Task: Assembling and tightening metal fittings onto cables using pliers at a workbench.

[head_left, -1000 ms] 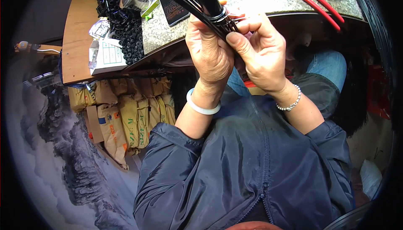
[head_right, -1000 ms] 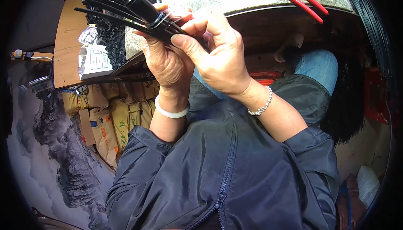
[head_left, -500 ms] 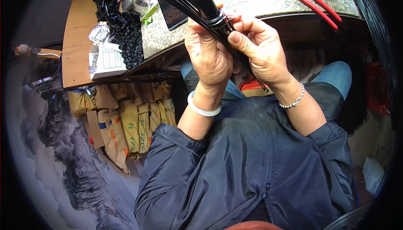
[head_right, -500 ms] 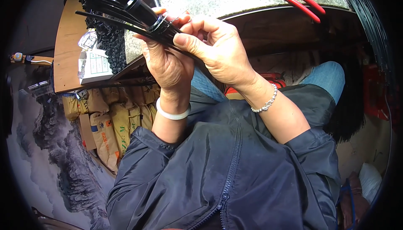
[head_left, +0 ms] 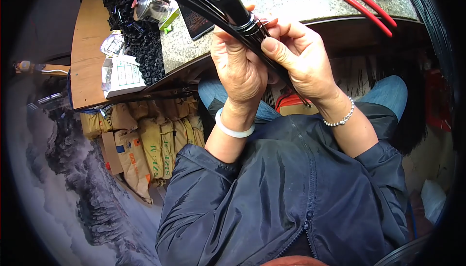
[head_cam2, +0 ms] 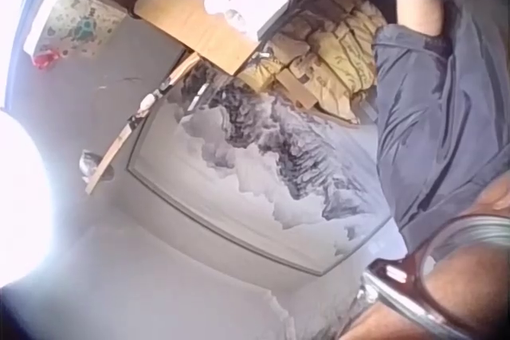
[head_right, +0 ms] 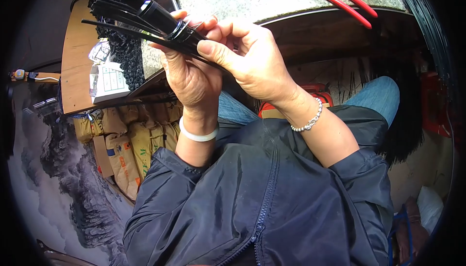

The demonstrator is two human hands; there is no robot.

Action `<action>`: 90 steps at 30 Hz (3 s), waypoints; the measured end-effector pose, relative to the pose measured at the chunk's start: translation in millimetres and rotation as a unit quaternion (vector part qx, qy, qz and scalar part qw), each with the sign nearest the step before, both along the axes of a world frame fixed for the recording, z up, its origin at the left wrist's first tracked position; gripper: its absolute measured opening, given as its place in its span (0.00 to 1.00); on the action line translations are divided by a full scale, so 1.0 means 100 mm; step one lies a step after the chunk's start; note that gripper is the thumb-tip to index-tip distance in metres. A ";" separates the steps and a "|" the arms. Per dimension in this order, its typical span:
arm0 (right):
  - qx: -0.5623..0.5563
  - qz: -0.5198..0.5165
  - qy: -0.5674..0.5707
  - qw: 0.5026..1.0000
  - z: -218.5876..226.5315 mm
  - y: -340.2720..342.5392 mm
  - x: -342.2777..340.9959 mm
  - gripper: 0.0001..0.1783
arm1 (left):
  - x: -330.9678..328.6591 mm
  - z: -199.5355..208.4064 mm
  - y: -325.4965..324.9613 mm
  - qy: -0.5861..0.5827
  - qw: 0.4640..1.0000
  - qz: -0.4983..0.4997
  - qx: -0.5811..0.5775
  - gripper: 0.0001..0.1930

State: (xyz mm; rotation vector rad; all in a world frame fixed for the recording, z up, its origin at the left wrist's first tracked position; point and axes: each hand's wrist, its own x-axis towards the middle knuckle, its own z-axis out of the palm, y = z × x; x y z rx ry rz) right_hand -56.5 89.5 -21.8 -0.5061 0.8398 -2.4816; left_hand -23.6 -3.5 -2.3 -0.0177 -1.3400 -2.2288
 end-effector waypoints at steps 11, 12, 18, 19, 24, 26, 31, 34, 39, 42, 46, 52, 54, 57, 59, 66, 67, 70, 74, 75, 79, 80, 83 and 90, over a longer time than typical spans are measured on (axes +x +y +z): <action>0.016 -0.024 -0.016 0.999 0.03 -0.08 0.03 0.07 | 0.05 0.02 -0.03 0.005 1.000 -0.011 -0.010 0.29; 0.004 -0.016 -0.020 1.000 0.02 -0.08 0.02 0.08 | 0.05 0.01 -0.05 0.009 0.999 -0.030 0.009 0.29; 0.007 -0.006 -0.027 1.000 0.00 -0.03 0.00 0.08 | 0.00 -0.04 -0.05 0.017 0.998 0.000 -0.061 0.28; -0.001 -0.011 -0.031 0.999 0.01 -0.03 0.00 0.08 | 0.00 -0.04 -0.04 0.017 0.998 0.001 -0.062 0.28; 0.014 -0.057 0.012 0.998 -0.01 -0.06 0.05 0.08 | 0.00 -0.05 -0.02 0.027 0.996 0.019 -0.079 0.27; 0.019 -0.072 0.037 0.997 -0.03 -0.07 0.06 0.08 | -0.02 -0.05 -0.02 0.032 0.995 0.022 -0.087 0.27; 0.075 -0.137 0.066 0.986 0.00 -0.07 0.11 0.06 | -0.04 -0.04 0.00 0.040 0.993 0.010 -0.112 0.26; 0.061 -0.142 0.070 0.985 -0.01 -0.08 0.09 0.06 | -0.07 -0.05 0.01 0.046 0.995 0.001 -0.087 0.26; 0.052 -0.088 0.043 0.994 0.03 -0.03 0.05 0.06 | -0.06 -0.03 0.05 0.065 0.997 -0.005 -0.048 0.23; 0.060 -0.079 0.034 0.994 0.03 -0.01 0.05 0.07 | -0.06 -0.05 0.06 0.051 0.997 -0.008 -0.056 0.25; 0.076 -0.097 0.078 0.989 0.00 -0.01 0.04 0.07 | -0.08 -0.04 0.05 0.058 0.994 -0.007 -0.094 0.25; 0.091 -0.136 0.122 0.979 0.03 0.00 0.10 0.08 | -0.03 -0.02 0.07 0.063 0.994 0.002 -0.093 0.25; 0.090 -0.129 0.116 0.981 0.04 -0.01 0.11 0.08 | -0.02 -0.03 0.06 0.064 0.994 0.005 -0.093 0.24; 0.107 -0.132 0.121 0.978 0.02 -0.03 0.10 0.08 | -0.02 -0.04 0.05 0.067 0.994 0.005 -0.086 0.24; 0.090 -0.106 0.093 0.986 0.05 -0.03 0.10 0.09 | -0.02 -0.05 0.05 0.070 0.994 0.002 -0.080 0.24; 0.095 -0.150 0.117 0.977 0.03 -0.04 0.11 0.09 | -0.03 -0.05 0.07 0.060 0.990 0.025 -0.124 0.24; 0.106 -0.153 0.129 0.974 0.02 -0.03 0.10 0.09 | -0.03 -0.05 0.06 0.058 0.990 0.019 -0.127 0.24; 0.119 -0.160 0.146 0.969 0.01 -0.02 0.09 0.09 | -0.02 -0.03 0.07 0.058 0.991 0.009 -0.117 0.24; 0.117 -0.149 0.136 0.973 -0.01 -0.02 0.10 0.09 | -0.01 -0.04 0.07 0.060 0.992 0.012 -0.114 0.24; 0.116 -0.150 0.137 0.972 0.00 -0.02 0.10 0.09 | -0.01 -0.05 0.07 0.059 0.992 0.014 -0.113 0.23; 0.107 -0.133 0.116 0.978 0.04 -0.03 0.09 0.10 | -0.01 -0.04 0.07 0.066 0.992 0.019 -0.111 0.23; 0.113 -0.118 0.114 0.980 0.05 -0.02 0.08 0.10 | -0.02 -0.04 0.07 0.070 0.992 0.022 -0.106 0.23; 0.091 -0.137 0.138 0.977 0.03 -0.03 0.07 0.10 | -0.02 -0.04 0.06 0.066 0.991 0.023 -0.116 0.23; 0.144 -0.211 0.166 0.952 -0.02 -0.05 0.11 0.09 | -0.01 -0.02 0.08 0.057 0.993 0.010 -0.100 0.23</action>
